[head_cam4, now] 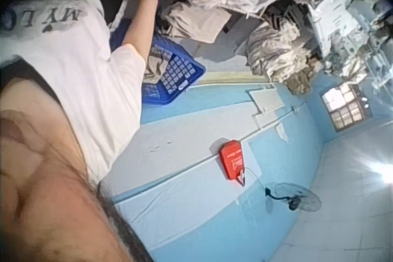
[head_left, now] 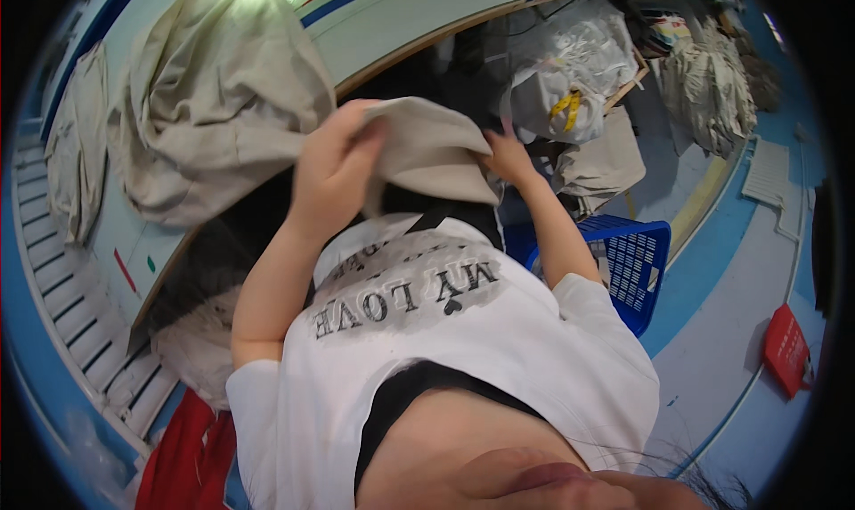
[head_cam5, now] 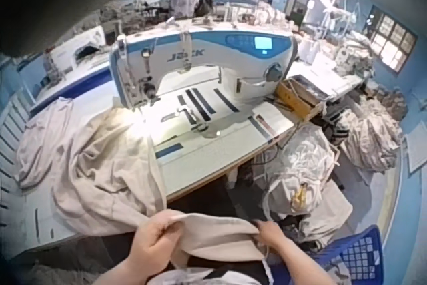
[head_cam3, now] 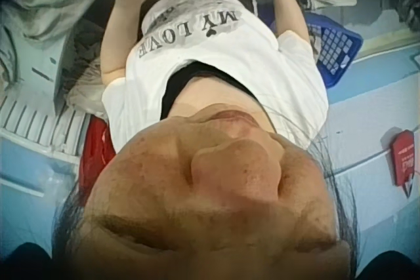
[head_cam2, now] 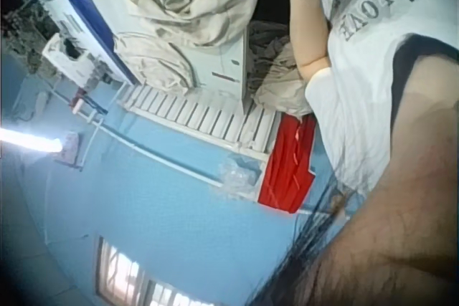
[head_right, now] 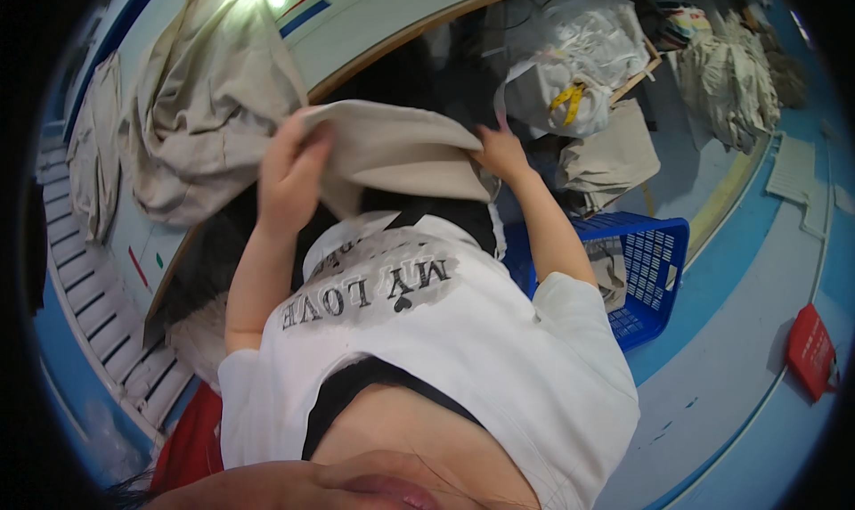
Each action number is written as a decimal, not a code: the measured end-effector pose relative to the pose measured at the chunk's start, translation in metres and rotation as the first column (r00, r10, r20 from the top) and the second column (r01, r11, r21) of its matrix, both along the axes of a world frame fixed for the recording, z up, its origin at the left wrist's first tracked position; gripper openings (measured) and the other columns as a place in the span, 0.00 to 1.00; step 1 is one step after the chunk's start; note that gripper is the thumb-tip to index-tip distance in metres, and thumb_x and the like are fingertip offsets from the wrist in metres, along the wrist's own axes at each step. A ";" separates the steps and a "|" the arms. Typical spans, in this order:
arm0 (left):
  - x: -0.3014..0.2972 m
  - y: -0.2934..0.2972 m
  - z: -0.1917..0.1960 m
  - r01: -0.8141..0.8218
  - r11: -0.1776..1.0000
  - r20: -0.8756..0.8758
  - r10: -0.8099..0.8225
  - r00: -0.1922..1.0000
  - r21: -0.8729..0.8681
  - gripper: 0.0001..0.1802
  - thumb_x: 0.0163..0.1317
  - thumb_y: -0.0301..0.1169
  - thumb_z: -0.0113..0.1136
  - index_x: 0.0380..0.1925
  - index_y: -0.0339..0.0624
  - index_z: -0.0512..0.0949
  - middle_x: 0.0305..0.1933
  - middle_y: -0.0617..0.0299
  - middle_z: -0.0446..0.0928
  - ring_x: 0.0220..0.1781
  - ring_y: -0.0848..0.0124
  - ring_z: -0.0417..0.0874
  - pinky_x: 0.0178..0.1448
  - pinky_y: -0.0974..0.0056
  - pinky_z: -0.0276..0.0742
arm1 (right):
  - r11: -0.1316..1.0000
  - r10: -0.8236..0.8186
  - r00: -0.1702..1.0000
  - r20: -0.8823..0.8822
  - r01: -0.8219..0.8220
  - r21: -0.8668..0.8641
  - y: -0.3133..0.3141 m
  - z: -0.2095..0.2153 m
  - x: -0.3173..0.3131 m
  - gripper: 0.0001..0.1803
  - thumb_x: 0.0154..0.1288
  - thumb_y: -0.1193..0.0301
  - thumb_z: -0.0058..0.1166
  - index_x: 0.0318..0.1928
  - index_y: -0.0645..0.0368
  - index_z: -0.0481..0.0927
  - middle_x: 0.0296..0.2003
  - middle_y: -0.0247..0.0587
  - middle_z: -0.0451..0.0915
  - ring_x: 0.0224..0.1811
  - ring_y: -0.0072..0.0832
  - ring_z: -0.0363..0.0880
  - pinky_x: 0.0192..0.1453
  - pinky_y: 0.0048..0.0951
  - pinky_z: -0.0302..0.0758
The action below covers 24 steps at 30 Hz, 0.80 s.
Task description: The person folds and aligns fabric pieces by hand, stitches along the edges using a sewing machine, and places the fabric into a basket.
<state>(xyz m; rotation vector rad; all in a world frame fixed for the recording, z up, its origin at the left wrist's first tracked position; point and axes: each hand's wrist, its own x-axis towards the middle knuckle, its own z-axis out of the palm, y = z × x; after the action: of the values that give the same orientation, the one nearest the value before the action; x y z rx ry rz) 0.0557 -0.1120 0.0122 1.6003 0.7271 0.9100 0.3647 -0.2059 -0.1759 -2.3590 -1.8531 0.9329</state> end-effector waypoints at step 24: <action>-0.104 0.011 0.078 -0.162 0.941 0.106 0.136 0.985 0.297 0.09 0.64 0.31 0.66 0.40 0.39 0.87 0.34 0.63 0.79 0.34 0.73 0.76 0.39 0.66 0.70 | 0.918 0.394 0.626 -0.673 -0.295 0.264 0.074 0.171 -0.074 0.09 0.49 0.77 0.70 0.31 0.60 0.83 0.24 0.34 0.80 0.26 0.22 0.77 0.33 0.26 0.72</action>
<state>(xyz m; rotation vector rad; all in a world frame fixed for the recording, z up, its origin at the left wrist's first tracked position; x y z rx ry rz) -0.0480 -0.1010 0.0903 1.7805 0.6794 1.2422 0.2909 -0.1319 -0.0045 -1.2367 -1.9177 1.4394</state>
